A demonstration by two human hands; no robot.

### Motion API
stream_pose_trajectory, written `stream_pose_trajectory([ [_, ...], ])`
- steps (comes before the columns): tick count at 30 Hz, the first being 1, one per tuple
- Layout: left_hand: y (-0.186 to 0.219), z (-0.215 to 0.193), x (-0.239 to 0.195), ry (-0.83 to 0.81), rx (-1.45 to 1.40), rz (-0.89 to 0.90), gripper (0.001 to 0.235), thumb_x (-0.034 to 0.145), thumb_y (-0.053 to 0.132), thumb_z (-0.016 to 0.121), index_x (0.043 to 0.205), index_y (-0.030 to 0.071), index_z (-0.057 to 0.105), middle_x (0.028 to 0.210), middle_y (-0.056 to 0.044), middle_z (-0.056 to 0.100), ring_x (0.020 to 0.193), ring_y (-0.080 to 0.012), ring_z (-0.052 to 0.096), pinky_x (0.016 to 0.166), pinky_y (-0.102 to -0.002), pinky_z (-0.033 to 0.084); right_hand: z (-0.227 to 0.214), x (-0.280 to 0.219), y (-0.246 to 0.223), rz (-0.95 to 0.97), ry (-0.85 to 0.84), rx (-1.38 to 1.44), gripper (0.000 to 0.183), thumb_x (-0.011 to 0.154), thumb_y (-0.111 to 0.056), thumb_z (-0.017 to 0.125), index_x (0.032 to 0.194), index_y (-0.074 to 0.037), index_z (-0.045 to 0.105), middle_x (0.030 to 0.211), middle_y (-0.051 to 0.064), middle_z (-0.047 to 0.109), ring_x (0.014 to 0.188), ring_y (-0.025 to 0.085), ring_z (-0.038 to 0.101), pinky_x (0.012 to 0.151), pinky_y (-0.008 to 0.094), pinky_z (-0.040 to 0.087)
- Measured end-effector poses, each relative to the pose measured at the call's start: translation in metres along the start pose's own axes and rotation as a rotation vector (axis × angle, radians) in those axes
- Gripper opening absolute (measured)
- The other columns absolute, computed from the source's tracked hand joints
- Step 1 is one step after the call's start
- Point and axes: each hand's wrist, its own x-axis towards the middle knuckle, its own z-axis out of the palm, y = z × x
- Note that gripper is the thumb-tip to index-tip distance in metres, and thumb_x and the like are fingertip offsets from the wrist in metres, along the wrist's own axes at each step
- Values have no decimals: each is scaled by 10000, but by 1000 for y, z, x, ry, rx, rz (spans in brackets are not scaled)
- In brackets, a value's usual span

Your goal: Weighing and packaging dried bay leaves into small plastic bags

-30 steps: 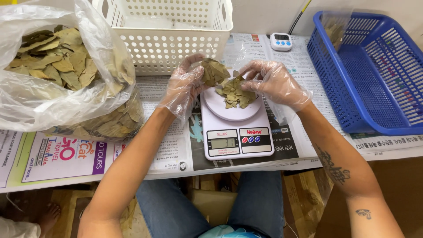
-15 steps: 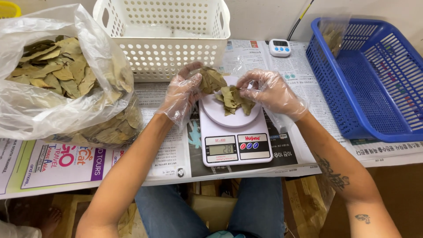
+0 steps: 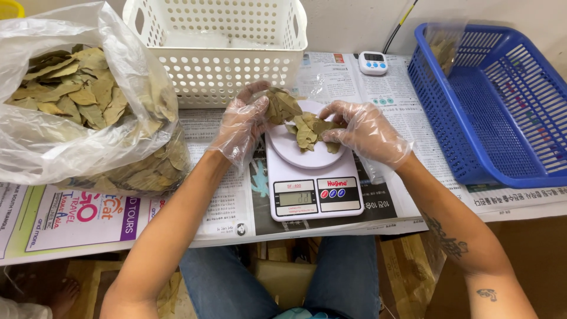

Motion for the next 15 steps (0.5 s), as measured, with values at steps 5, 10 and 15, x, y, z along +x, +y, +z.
stream_pose_trajectory([
  [5,1,2,-3,12,-14,-4,438,967,107,677,1371,33,524,1169,-170,737,908,-223,772,848,-399,686,-8,1,-4,35,23,75,179,880,-36,789,1039,-12,712,872,168,730,767,238,724,689,309,595],
  [10,2,1,-2,6,-6,3,411,963,109,689,1344,44,549,1149,-162,743,909,-224,769,844,-413,688,-16,-6,-11,12,76,120,111,908,-33,757,1010,-19,714,859,147,708,728,186,649,612,246,536],
  [15,0,-3,1,2,-15,43,366,959,99,696,1303,48,579,1119,-174,742,922,-254,768,817,-426,696,-56,-19,-19,-223,238,169,120,937,-53,746,1007,-4,663,847,85,615,737,128,592,531,220,505],
])
